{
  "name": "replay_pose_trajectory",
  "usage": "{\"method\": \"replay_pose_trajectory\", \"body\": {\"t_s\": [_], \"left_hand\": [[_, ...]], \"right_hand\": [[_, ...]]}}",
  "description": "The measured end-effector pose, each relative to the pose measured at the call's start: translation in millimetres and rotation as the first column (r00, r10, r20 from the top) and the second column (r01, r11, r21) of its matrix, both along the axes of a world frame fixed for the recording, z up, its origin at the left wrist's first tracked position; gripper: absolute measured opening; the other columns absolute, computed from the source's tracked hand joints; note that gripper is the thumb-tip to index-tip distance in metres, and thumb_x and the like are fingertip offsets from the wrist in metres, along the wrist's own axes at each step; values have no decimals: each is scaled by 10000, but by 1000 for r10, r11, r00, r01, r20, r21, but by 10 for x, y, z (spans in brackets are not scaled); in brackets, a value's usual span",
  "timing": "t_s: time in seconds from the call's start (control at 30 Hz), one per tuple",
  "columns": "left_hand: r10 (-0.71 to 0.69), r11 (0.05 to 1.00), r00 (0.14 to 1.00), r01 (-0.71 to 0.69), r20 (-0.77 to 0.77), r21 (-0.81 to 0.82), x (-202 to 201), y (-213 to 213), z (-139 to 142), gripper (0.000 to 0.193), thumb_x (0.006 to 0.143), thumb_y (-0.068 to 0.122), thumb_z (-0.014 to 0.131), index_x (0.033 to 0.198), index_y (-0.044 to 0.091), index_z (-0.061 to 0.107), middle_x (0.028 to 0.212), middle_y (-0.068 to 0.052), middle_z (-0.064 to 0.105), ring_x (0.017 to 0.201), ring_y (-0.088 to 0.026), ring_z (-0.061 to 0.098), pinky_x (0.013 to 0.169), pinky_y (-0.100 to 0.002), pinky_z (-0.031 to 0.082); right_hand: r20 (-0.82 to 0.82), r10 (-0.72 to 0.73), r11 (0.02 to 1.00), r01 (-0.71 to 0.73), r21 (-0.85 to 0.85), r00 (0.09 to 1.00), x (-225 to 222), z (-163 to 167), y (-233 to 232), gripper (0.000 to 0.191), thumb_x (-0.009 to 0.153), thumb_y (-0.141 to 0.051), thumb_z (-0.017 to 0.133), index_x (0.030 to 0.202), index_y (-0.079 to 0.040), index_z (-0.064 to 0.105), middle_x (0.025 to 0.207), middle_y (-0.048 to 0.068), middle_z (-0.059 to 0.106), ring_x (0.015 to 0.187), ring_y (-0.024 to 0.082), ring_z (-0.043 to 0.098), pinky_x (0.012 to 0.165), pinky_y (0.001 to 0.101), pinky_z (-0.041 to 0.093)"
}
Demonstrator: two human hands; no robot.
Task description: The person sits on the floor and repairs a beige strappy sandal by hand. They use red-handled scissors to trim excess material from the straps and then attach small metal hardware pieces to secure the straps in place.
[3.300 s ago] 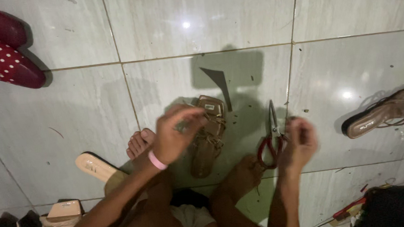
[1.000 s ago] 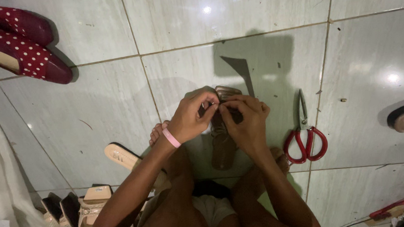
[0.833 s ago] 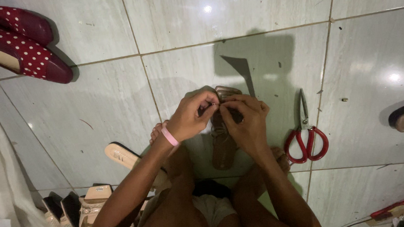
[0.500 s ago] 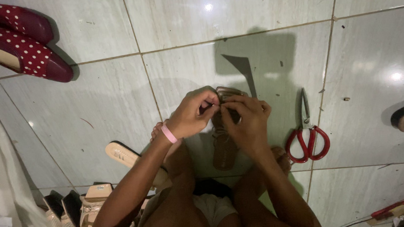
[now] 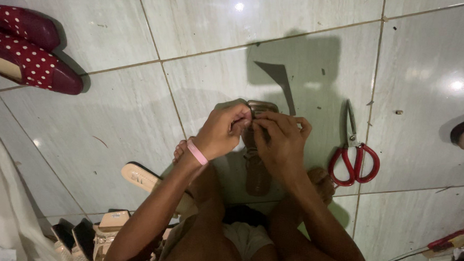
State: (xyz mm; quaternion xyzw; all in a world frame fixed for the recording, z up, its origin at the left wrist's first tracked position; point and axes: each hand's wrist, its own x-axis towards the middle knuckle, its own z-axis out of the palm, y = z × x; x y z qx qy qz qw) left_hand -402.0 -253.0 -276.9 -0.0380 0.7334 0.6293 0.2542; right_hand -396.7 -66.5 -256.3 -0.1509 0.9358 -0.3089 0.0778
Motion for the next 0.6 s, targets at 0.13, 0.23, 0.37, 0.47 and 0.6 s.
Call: {"method": "replay_pose_trajectory", "body": {"t_s": [0.13,0.23,0.37,0.47,0.6], "left_hand": [[16,999,1000,-15,12,-34,29,13,45,177,874,-151,514,971,-13,567,795,-95,627,684,-167,583,659,-281,494],[29,998,999,-28,15,-64,29,23,54,156,866,-140,532,938,-5,560,777,-93,604,647,-175,552,610,-297,463],[42,999,997,-43,-67,-16,41,71,59,179,821,-152,536,920,-5,508,799,-109,542,683,-196,502,630,-308,465],[73,994,995,-78,-71,-74,83,114,87,152,867,-138,559,918,-3,513,799,-107,546,682,-198,506,633,-323,452],[76,996,993,-79,-86,-37,81,100,84,148,869,-133,564,932,-4,531,805,-109,560,678,-197,518,623,-320,455]], "right_hand": [[28,-8,1000,8,-10,1000,9,-9,-10,140,895,-138,803,1016,-94,750,1135,7,729,1086,178,653,1036,435,315],[19,-9,1000,9,-13,1000,15,-17,-15,139,888,-130,806,1009,-87,751,1123,13,735,1086,181,662,1047,440,307],[2,16,1000,-16,-14,1000,5,-9,16,131,897,-130,803,1013,-89,759,1116,12,744,1089,171,669,1068,434,310],[29,16,999,-15,-37,999,-13,-8,59,136,878,-140,805,1001,-100,763,1101,5,748,1083,171,672,1073,438,306],[66,-29,997,34,-72,997,21,-24,58,134,882,-149,808,1001,-112,760,1107,-1,749,1089,174,671,1075,415,316]]}}
